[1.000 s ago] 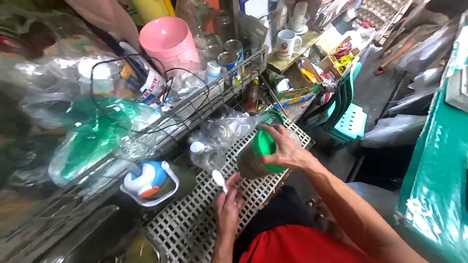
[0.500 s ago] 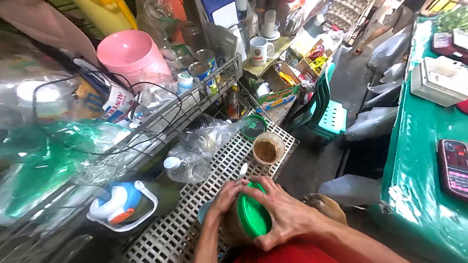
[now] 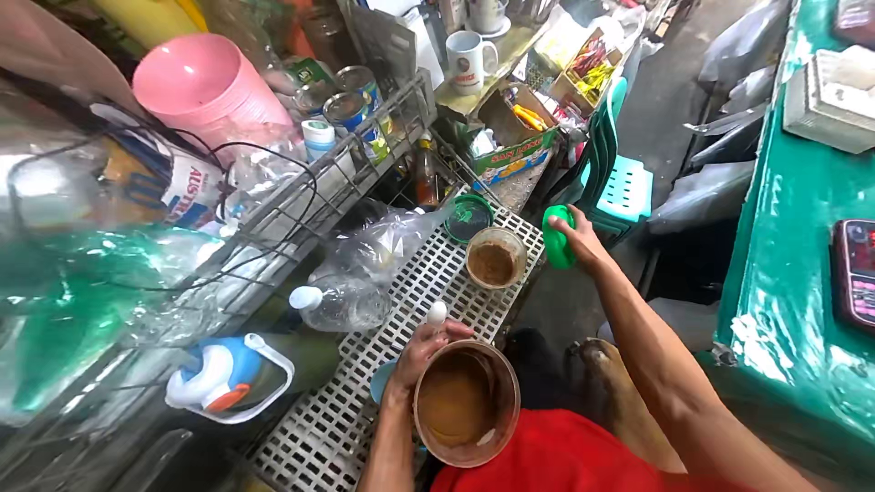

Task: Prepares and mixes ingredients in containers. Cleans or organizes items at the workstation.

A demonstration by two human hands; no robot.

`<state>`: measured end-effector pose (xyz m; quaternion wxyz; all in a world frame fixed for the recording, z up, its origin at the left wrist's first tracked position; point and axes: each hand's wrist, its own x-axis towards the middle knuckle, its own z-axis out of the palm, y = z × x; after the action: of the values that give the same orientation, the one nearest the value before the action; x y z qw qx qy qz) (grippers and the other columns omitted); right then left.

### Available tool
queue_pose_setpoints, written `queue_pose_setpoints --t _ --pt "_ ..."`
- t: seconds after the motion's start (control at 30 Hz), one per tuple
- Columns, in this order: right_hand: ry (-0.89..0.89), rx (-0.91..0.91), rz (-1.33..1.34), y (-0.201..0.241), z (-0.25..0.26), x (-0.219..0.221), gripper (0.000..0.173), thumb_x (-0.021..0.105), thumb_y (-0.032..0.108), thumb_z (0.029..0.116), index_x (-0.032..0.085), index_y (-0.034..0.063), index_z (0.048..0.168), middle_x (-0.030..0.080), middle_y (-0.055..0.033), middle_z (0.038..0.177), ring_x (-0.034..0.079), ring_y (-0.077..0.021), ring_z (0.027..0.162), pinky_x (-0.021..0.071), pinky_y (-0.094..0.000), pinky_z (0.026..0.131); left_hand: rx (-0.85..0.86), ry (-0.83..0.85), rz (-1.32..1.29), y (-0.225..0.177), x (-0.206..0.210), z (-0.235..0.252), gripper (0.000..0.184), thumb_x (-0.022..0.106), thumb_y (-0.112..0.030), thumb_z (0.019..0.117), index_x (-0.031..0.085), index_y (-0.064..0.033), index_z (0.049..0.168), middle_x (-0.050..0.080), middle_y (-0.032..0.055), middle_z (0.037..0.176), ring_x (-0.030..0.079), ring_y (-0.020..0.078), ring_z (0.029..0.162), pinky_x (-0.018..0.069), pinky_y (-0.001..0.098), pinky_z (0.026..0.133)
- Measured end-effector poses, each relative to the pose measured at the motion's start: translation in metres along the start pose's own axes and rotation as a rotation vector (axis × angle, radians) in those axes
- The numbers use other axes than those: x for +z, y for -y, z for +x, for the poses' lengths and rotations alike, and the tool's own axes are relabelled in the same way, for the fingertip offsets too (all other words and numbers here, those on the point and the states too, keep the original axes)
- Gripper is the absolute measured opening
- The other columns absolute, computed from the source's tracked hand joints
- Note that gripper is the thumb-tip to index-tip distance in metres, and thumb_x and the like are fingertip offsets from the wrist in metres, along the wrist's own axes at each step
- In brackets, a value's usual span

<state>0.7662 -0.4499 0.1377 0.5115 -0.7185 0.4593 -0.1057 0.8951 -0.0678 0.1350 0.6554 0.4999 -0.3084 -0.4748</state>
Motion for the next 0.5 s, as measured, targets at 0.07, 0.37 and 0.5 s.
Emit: queue_pose_setpoints --t 0.07,0.37,0.5 --pt "-0.039 0.124 -0.093 -0.02 0.03 0.022 0.101 0.07 0.075 0.0781 0.036 0.0245 0.159 0.034 -0.0332 0.156 0.043 -0.0568 0.134 0.0414 -0.0747 0.099 -0.021 -0.001 0.014 0.0 0.003 0.0 0.042 0.039 -0.021 0.1001 0.076 -0.0036 0.111 0.077 0.0075 0.109 0.071 0.0162 0.106 0.0549 0.034 0.099" --pt "0.013 0.142 -0.341 -0.013 0.034 0.101 0.081 0.068 0.056 0.0907 0.038 0.0247 0.159 0.021 -0.0248 0.166 0.022 -0.0542 0.148 0.0315 -0.0801 0.103 0.015 -0.102 0.05 0.006 -0.005 -0.022 0.041 0.042 -0.027 0.1033 0.076 -0.006 0.112 0.077 0.0049 0.111 0.071 0.0136 0.107 0.0545 0.0323 0.1" --pt "0.106 0.124 -0.294 -0.01 0.03 0.119 0.08 0.069 0.054 0.0905 0.04 0.0209 0.158 0.02 -0.031 0.164 0.022 -0.057 0.147 0.0335 -0.0768 0.107 0.03 -0.135 0.039 0.003 -0.006 -0.023 0.04 0.04 -0.022 0.102 0.075 -0.0051 0.112 0.077 0.0037 0.109 0.071 0.0118 0.105 0.0549 0.031 0.098"
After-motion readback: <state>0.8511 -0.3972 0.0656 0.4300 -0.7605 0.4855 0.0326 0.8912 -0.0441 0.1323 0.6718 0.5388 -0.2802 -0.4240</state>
